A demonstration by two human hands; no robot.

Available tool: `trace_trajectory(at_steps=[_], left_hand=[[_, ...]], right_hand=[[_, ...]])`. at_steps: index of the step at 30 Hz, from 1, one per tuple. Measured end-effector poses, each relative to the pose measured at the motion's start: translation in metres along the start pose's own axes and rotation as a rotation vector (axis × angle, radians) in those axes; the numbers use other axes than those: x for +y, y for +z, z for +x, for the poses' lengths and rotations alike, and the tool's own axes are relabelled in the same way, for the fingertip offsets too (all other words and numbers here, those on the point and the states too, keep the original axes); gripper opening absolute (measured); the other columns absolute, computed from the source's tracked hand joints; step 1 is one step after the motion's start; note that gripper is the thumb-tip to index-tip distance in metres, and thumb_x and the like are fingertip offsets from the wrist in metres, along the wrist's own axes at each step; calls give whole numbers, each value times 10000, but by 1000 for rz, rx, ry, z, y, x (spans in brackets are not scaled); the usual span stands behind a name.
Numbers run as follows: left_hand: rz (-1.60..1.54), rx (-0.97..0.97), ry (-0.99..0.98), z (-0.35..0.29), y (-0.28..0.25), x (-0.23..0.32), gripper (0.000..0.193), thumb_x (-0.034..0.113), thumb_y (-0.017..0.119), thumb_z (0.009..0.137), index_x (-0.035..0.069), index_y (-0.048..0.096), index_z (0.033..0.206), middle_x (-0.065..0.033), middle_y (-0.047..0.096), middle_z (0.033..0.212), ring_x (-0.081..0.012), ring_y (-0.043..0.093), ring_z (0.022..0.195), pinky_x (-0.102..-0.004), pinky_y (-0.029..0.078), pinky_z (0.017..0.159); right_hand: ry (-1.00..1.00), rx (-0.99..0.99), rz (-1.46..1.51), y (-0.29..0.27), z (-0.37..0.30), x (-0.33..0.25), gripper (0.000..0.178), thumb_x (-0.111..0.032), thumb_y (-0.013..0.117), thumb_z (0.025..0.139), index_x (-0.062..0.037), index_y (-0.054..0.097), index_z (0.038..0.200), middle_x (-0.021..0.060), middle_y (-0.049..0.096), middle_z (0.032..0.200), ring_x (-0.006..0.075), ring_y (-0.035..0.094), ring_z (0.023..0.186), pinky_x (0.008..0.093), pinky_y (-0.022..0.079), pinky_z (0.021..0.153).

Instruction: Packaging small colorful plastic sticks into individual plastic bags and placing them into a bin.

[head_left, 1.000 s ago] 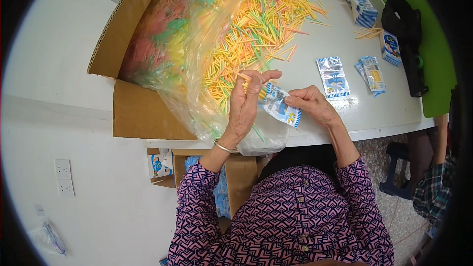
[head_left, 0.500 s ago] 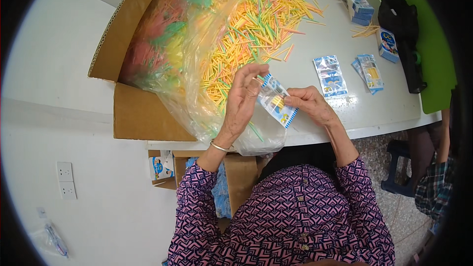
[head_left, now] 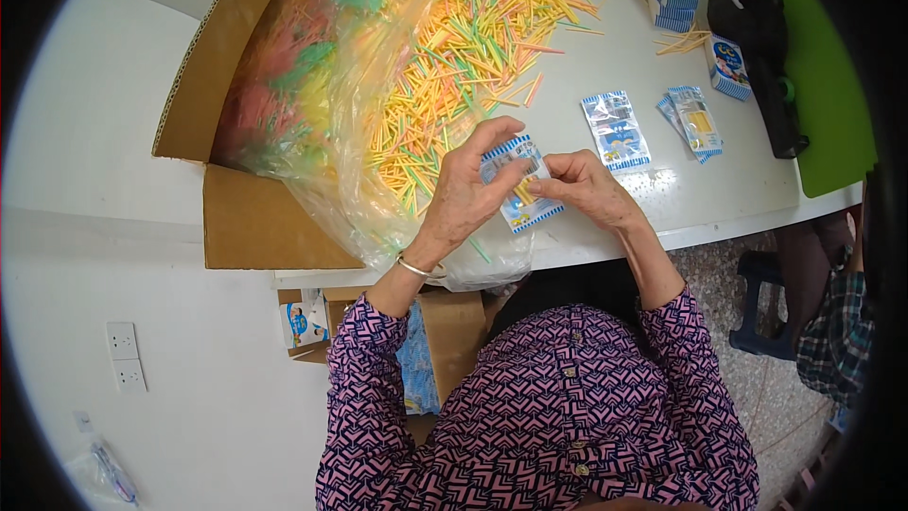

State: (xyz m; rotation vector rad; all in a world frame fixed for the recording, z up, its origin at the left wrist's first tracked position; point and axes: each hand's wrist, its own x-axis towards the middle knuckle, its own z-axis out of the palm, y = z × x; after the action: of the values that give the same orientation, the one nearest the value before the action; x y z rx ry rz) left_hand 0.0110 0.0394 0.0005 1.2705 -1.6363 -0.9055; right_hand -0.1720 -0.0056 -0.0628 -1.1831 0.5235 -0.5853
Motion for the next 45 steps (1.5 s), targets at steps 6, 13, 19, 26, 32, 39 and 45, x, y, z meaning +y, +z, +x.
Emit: trace_trajectory(at_steps=[6, 13, 19, 26, 32, 39, 45], left_hand=[[-18, -86, -64, 5, 0, 6, 379, 22, 650, 815, 16, 500, 1162, -59, 575, 1101, -168, 557, 1058, -285, 442, 916], [98, -146, -9, 6, -1, -1, 461, 28, 654, 815, 40, 445, 1225, -76, 576, 1072, -149, 557, 1006, -276, 453, 868], [36, -282, -110, 15, -9, 6, 515, 45, 678, 802, 48, 422, 1248, -74, 569, 1048, -135, 551, 990, -265, 452, 848], [159, -280, -17, 21, 1, -3, 458, 43, 675, 808, 40, 470, 1217, -75, 552, 1063, -120, 556, 941, -259, 460, 828], [-125, -45, -164, 30, -9, -7, 409, 66, 638, 855, 15, 479, 1229, -87, 570, 1101, -119, 565, 947, -262, 473, 828], [-116, -73, -156, 15, 2, -26, 259, 140, 667, 841, 12, 576, 1047, -35, 595, 931, -101, 561, 819, -233, 461, 727], [-39, -99, -220, 7, -8, -34, 225, 90, 629, 875, 4, 577, 1076, -20, 611, 984, -72, 550, 863, -224, 457, 794]], right_hand=[[-92, 30, 38, 5, -6, -4, 228, -166, 640, 878, 27, 661, 997, -14, 634, 819, 16, 535, 721, 170, 421, 636], [13, 43, 49, 0, -12, -1, 289, -161, 642, 873, 52, 640, 1068, 49, 676, 910, 47, 595, 791, 187, 465, 699], [27, 24, 22, -2, -9, -3, 219, -170, 663, 851, 27, 671, 944, 10, 654, 812, 21, 553, 710, 177, 417, 616], [22, 51, 8, -2, -13, -3, 182, -179, 672, 839, 3, 674, 849, -26, 612, 736, 4, 498, 664, 180, 376, 577], [-239, 574, -319, -77, -69, -50, 174, -162, 627, 872, -6, 675, 933, 1, 654, 756, 51, 573, 686, 206, 443, 672], [31, 1057, -1384, -164, -89, -33, 361, -246, 694, 788, 17, 634, 1028, 146, 573, 1106, 249, 544, 997, 387, 440, 811], [-287, 972, -1613, -83, -39, -10, 324, -261, 688, 801, -22, 609, 1005, 122, 558, 1074, 311, 496, 998, 441, 376, 865]])
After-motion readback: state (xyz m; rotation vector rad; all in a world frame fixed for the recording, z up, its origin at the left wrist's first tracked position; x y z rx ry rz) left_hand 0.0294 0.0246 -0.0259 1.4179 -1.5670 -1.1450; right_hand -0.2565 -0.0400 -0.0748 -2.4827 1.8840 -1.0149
